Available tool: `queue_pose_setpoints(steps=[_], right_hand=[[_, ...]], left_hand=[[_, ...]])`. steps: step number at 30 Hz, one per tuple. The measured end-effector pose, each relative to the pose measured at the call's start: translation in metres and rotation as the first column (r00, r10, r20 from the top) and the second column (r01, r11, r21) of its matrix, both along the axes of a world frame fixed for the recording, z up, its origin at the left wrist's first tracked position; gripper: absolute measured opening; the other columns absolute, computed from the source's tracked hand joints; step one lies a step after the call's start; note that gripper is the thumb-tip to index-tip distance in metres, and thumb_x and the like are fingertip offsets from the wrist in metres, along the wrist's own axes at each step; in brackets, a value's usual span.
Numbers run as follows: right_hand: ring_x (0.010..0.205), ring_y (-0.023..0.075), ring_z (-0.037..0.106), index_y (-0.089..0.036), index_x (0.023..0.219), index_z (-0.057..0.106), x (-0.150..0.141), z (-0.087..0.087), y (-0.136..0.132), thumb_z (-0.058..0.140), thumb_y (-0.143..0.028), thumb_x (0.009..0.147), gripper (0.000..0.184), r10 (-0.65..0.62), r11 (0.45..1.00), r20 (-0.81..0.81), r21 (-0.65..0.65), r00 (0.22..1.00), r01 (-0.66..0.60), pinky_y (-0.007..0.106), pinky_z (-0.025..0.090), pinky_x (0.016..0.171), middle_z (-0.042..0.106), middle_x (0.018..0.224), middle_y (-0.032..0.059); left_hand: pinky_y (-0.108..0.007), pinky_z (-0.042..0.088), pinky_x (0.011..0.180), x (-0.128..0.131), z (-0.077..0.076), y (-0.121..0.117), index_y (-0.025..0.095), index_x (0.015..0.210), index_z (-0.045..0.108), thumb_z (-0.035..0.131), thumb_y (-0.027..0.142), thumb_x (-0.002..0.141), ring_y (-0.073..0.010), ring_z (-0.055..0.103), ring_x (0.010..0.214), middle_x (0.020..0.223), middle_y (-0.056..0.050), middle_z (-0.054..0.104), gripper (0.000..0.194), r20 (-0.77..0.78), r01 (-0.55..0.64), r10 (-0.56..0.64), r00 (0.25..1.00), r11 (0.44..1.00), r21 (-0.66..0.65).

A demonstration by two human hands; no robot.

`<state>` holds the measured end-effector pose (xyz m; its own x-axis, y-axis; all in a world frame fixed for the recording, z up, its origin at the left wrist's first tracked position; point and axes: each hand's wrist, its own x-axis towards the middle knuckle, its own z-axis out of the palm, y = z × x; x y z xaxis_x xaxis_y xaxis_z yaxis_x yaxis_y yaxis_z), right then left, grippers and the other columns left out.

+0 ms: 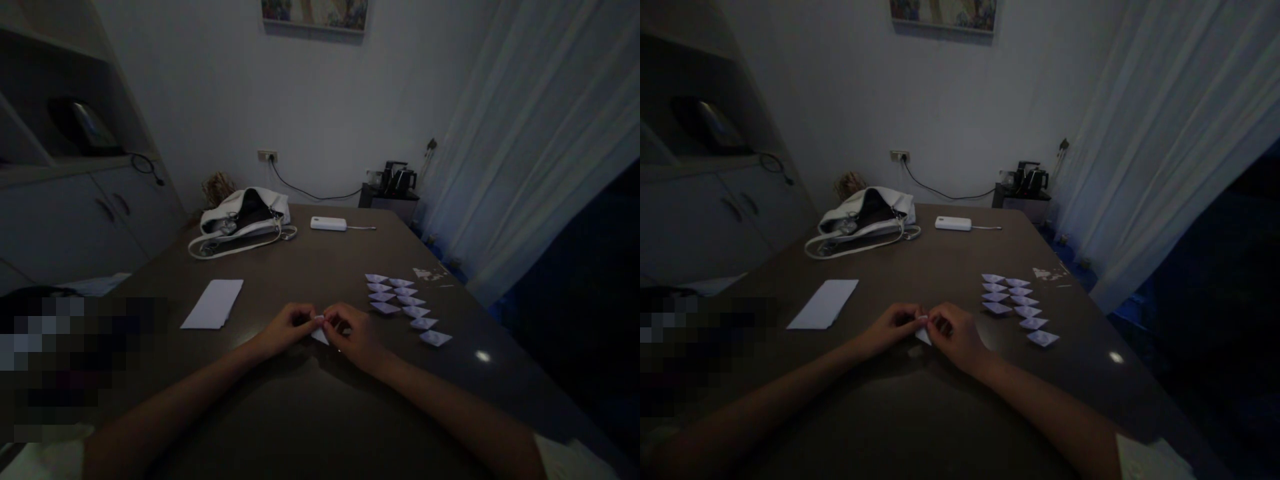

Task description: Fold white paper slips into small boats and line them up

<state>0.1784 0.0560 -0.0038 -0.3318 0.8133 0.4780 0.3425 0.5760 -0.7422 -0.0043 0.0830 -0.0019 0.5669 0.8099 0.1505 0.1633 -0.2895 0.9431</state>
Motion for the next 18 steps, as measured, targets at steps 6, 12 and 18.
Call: queue_pose_setpoints(steps=[6, 12, 18], right_hand=[[0.065, 0.0133, 0.057, -0.020, 0.079, 0.055, -0.0017, 0.0015, -0.0022, 0.055, -0.028, 0.087, 0.012, 0.014, 1.000, -0.018, 0.000, 1.000, -0.014, 0.024, 0.046, 0.056, 0.061, 0.081, 0.0041], [0.067, 0.0145, 0.057, -0.020, 0.079, 0.055, -0.0015, -0.0003, -0.0021, 0.052, -0.030, 0.089, 0.013, 0.001, 0.999, 0.034, 0.047, 0.999, -0.003, 0.026, 0.045, 0.058, 0.061, 0.080, 0.0047], [0.067, 0.0144, 0.056, -0.021, 0.084, 0.055, -0.0002, -0.0054, 0.0003, 0.052, -0.028, 0.088, 0.008, -0.041, 0.997, 0.069, 0.069, 0.997, 0.036, 0.026, 0.045, 0.059, 0.059, 0.078, 0.0032]], left_hand=[[-0.024, 0.041, 0.064, -0.0001, -0.0004, -0.0001, 0.015, 0.065, 0.052, 0.058, 0.044, 0.082, -0.0139, 0.051, 0.067, 0.066, 0.000, 0.054, 0.034, -0.007, 0.008, -0.007, 1.000, 0.998, 0.055], [-0.023, 0.040, 0.061, 0.0029, 0.0023, -0.0048, 0.015, 0.071, 0.056, 0.057, 0.035, 0.081, -0.0136, 0.052, 0.064, 0.065, 0.001, 0.054, 0.022, -0.059, -0.071, 0.078, 0.995, 0.991, 0.111], [-0.024, 0.040, 0.065, 0.0036, 0.0043, -0.0060, 0.015, 0.073, 0.061, 0.059, 0.025, 0.077, -0.0164, 0.055, 0.072, 0.070, -0.001, 0.059, 0.011, -0.105, -0.158, 0.179, 0.978, 0.971, 0.181]])
